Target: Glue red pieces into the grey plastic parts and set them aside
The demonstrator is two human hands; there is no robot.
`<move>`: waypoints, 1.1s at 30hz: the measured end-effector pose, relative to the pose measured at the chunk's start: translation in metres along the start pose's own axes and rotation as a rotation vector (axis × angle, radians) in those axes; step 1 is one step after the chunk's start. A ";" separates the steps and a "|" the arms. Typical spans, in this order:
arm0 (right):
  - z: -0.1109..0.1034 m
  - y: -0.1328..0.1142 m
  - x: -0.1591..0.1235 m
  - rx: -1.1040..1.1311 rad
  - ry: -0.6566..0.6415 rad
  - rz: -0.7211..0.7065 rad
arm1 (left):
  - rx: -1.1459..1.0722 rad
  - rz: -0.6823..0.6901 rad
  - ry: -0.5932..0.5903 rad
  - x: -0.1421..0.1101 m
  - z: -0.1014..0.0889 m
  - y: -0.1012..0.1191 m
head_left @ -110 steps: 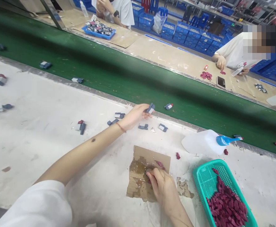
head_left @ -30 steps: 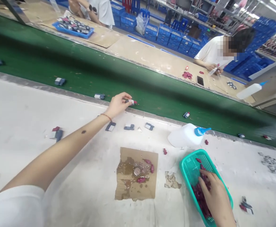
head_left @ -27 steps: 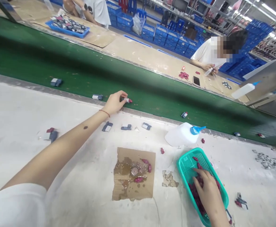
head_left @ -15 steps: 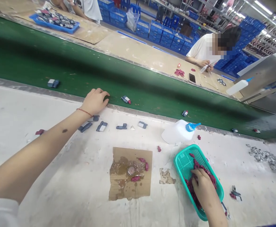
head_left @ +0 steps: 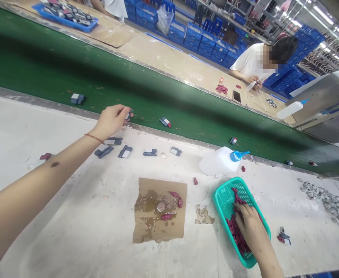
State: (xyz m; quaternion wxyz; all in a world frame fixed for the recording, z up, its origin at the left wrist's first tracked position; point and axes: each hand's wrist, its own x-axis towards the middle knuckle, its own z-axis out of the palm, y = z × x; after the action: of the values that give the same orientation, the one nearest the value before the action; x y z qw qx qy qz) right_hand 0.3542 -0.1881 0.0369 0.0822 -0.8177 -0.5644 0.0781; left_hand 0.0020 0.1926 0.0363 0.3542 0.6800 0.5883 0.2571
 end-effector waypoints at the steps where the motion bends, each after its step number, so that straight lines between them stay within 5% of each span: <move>1: -0.002 -0.005 0.001 0.095 0.002 0.024 | -0.071 -0.017 -0.010 -0.005 0.002 0.002; 6: -0.015 -0.041 0.007 0.667 0.021 0.178 | -0.593 -0.182 -0.329 -0.051 0.014 0.012; 9: -0.017 -0.063 0.014 0.890 -0.007 0.237 | -0.666 -0.166 -0.554 -0.089 0.022 0.015; 15: 0.004 -0.116 0.032 1.160 -0.143 0.185 | -0.736 -0.151 -0.647 -0.150 0.039 0.011; 22: 0.039 -0.167 0.043 0.934 -0.228 -0.132 | -0.857 -0.214 -0.553 -0.182 0.046 -0.006; 29: 0.057 -0.178 0.043 0.646 -0.152 -0.545 | -0.889 -0.243 -0.522 -0.190 0.055 -0.015; 33: 0.059 -0.178 0.043 0.524 -0.104 -0.597 | -0.916 -0.269 -0.510 -0.193 0.056 -0.015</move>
State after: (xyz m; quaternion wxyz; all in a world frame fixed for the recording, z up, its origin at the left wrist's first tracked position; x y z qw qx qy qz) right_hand 0.1944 -0.0835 0.0177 0.2784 -0.5638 -0.7417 0.2336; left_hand 0.0014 -0.0063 0.0026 0.7757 0.4153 0.3933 0.2666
